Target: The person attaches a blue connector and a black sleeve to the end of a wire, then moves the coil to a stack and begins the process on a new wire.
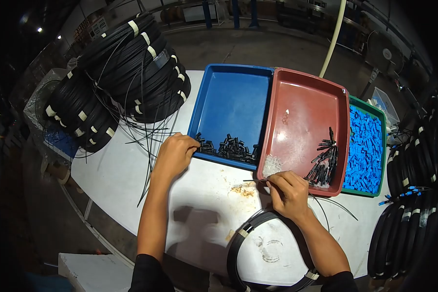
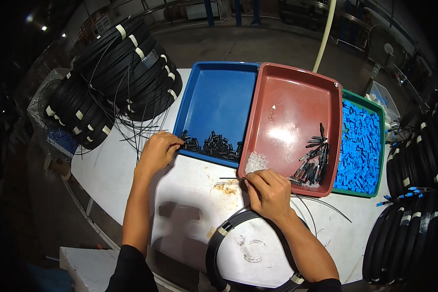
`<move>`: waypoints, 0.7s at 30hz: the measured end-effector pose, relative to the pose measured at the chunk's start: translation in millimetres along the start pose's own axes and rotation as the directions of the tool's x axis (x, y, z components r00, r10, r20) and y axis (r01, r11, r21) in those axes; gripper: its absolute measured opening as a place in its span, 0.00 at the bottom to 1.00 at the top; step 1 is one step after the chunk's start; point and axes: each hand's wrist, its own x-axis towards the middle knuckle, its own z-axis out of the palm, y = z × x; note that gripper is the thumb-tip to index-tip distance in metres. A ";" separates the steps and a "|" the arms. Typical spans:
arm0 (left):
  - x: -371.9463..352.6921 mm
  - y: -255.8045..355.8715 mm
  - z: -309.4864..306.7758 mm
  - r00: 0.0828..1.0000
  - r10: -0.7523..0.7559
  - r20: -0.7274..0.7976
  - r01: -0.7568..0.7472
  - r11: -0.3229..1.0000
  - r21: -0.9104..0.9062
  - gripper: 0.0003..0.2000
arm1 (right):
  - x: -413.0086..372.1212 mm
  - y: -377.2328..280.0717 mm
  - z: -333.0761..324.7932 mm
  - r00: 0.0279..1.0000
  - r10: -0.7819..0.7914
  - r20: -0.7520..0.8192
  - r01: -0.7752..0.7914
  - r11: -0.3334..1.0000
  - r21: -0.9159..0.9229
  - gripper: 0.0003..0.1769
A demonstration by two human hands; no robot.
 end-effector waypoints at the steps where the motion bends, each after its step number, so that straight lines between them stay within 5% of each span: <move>1: 2.7 -5.4 6.3 1.000 0.000 0.000 0.000 1.000 0.002 0.07 | 0.7 -0.7 0.6 1.000 0.000 -0.001 0.000 1.000 0.001 0.09; 7: 22.3 0.9 28.6 0.994 0.056 0.096 -0.062 0.996 0.066 0.09 | -0.6 1.0 1.1 0.999 0.023 0.032 -0.023 1.000 0.004 0.10; 17: 38.0 5.5 40.5 0.994 0.098 -0.047 -0.099 0.995 -0.021 0.06 | -1.1 1.5 1.0 0.997 0.013 0.076 -0.015 1.000 0.024 0.16; 21: 40.1 6.7 40.1 0.989 0.145 0.024 -0.146 0.986 0.082 0.07 | -1.6 1.8 -0.2 0.995 0.005 0.104 -0.005 1.000 -0.002 0.15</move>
